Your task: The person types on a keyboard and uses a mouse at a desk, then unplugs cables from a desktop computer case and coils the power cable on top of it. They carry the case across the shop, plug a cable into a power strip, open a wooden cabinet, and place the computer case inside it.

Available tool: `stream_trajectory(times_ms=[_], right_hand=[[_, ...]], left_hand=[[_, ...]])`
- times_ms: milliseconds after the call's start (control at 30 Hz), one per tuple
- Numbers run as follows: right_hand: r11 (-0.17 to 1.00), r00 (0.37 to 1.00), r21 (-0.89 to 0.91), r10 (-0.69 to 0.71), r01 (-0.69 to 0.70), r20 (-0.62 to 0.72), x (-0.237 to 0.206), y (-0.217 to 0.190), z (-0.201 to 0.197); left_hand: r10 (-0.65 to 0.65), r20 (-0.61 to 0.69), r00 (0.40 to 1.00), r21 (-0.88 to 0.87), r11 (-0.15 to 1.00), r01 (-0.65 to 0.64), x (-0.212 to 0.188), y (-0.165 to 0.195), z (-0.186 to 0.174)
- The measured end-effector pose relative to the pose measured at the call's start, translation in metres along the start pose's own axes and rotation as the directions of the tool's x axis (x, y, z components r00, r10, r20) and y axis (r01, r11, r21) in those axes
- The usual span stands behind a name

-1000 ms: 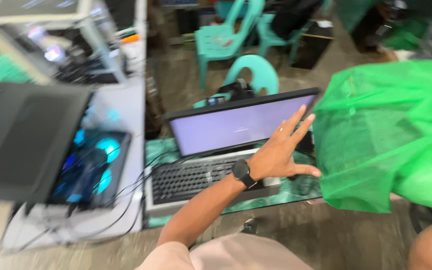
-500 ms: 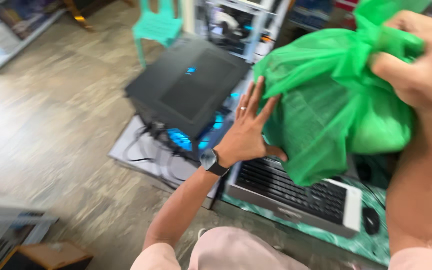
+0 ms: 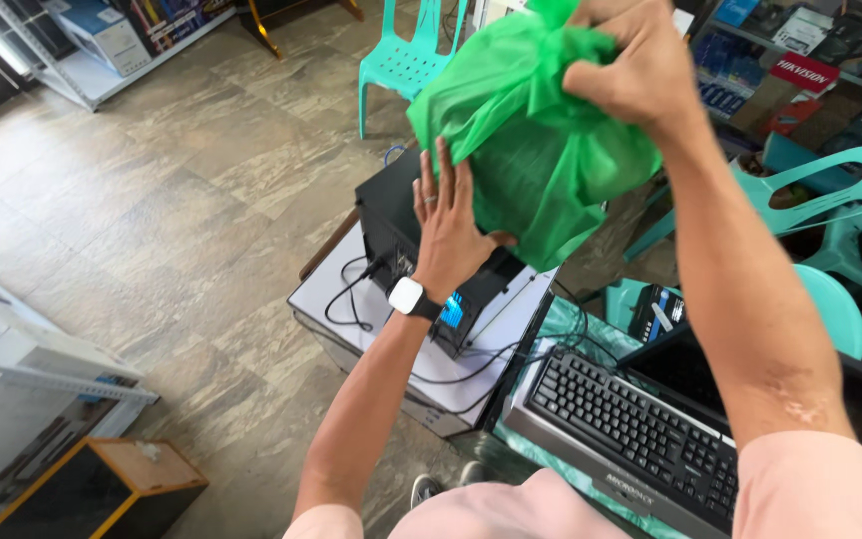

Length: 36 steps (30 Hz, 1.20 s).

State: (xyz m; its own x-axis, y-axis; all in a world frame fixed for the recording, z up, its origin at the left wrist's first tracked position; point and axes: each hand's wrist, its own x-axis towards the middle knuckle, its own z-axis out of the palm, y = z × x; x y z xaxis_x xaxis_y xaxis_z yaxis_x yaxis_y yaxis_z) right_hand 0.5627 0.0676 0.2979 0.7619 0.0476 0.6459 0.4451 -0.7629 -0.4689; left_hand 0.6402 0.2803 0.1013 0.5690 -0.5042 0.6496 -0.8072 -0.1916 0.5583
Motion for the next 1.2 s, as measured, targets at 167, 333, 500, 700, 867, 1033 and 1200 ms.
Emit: stream_trajectory(times_ms=[167, 333, 500, 700, 867, 1033, 1200], right_hand=[[1.0, 0.999, -0.011, -0.021, 0.021, 0.048, 0.015, 0.057, 0.013], [0.986, 0.994, -0.134, -0.094, 0.101, 0.061, 0.042, 0.109, 0.015], [0.947, 0.983, -0.284, -0.109, 0.148, 0.148, 0.063, 0.131, 0.046], [0.926, 0.996, -0.377, 0.001, 0.031, 0.084, 0.092, 0.124, 0.084], [0.809, 0.989, -0.568, 0.107, -0.148, -0.104, 0.103, 0.114, 0.117], [0.567, 0.932, -0.747, 0.127, -0.348, -0.339, 0.091, 0.08, 0.167], [0.579, 0.78, -0.597, 0.113, -0.555, -0.615, 0.036, 0.033, 0.23]], left_hand=[[-0.021, 0.002, 1.0, 0.067, 0.997, 0.021, 0.018, -0.021, 0.022], [-0.029, -0.001, 1.0, 0.138, 0.99, 0.029, 0.061, -0.04, 0.048], [-0.01, 0.066, 0.998, 0.048, 0.999, 0.007, 0.11, -0.075, 0.049], [0.056, 0.303, 0.951, -0.013, 0.998, -0.055, 0.122, -0.141, 0.002], [0.175, 0.416, 0.892, -0.08, 0.984, -0.156, 0.126, -0.18, -0.006], [0.204, 0.464, 0.862, -0.142, 0.978, -0.155, 0.124, -0.201, -0.022], [0.251, 0.396, 0.883, -0.06, 0.967, -0.248, 0.113, -0.207, -0.043]])
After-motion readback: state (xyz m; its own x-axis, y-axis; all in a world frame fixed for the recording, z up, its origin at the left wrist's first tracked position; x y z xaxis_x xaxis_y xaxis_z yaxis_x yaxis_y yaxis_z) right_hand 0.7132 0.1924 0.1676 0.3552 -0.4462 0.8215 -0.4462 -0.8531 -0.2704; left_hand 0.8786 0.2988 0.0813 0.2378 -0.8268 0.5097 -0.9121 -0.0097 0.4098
